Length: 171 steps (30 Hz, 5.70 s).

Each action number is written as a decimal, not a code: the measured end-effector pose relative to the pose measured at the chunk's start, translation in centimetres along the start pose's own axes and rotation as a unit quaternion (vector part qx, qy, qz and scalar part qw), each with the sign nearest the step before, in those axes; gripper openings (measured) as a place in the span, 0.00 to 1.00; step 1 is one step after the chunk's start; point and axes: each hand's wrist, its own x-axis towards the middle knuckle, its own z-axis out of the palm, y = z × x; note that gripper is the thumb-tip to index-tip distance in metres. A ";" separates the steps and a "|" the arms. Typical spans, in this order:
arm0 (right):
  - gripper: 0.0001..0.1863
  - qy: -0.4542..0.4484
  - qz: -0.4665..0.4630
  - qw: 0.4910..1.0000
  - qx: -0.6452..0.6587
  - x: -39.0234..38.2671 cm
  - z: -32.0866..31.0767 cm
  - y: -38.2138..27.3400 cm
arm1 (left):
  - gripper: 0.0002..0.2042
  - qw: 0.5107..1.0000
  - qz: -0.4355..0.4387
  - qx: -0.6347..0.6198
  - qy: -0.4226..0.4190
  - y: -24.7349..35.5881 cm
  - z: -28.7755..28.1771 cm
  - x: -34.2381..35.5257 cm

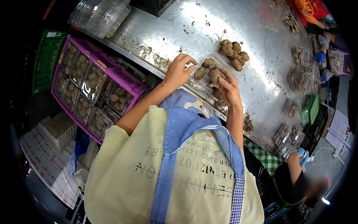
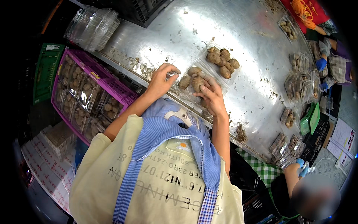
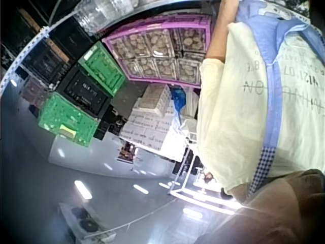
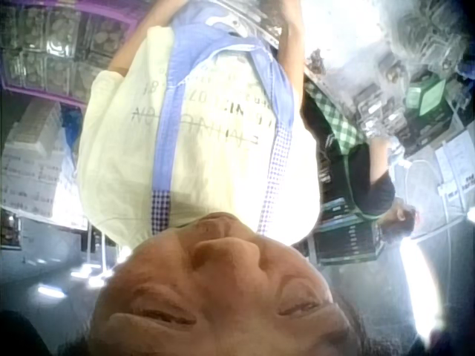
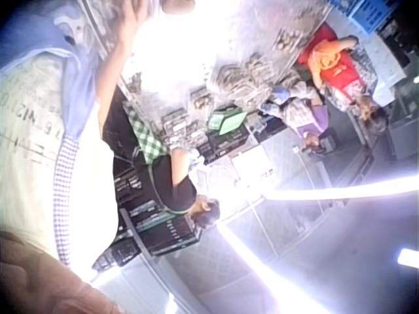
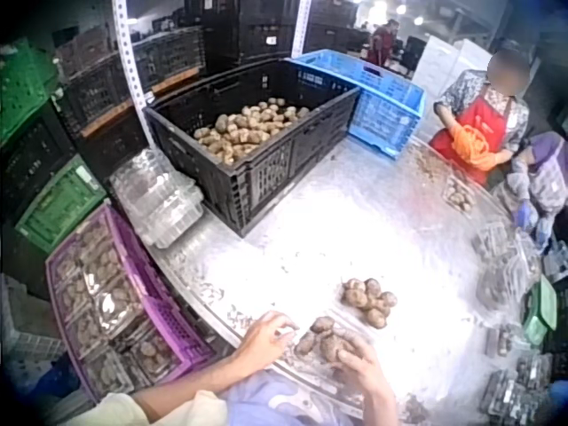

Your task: The person picks up small brown mushrooms from a large black crate and places them into clear plastic containers on a metal table. They arrange the mushrooms inside the containers by hand, then close the lids and move the filled containers to a purple crate nearby.

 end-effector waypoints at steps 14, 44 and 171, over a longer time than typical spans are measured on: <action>0.29 0.101 -0.136 0.761 -0.626 1.9 1.0 1.0 | 0.07 1.000 -0.002 0.012 -0.013 0.0 0.0 -0.3; 0.19 0.116 -0.061 0.938 -0.321 1.1 -1.2 0.7 | 0.11 0.999 0.039 -0.032 -0.005 1.8 -0.7 -0.7; 0.12 0.231 -0.086 0.943 -0.225 -3.5 2.5 0.6 | 0.21 0.912 -0.084 -0.340 -0.215 3.1 1.3 -1.3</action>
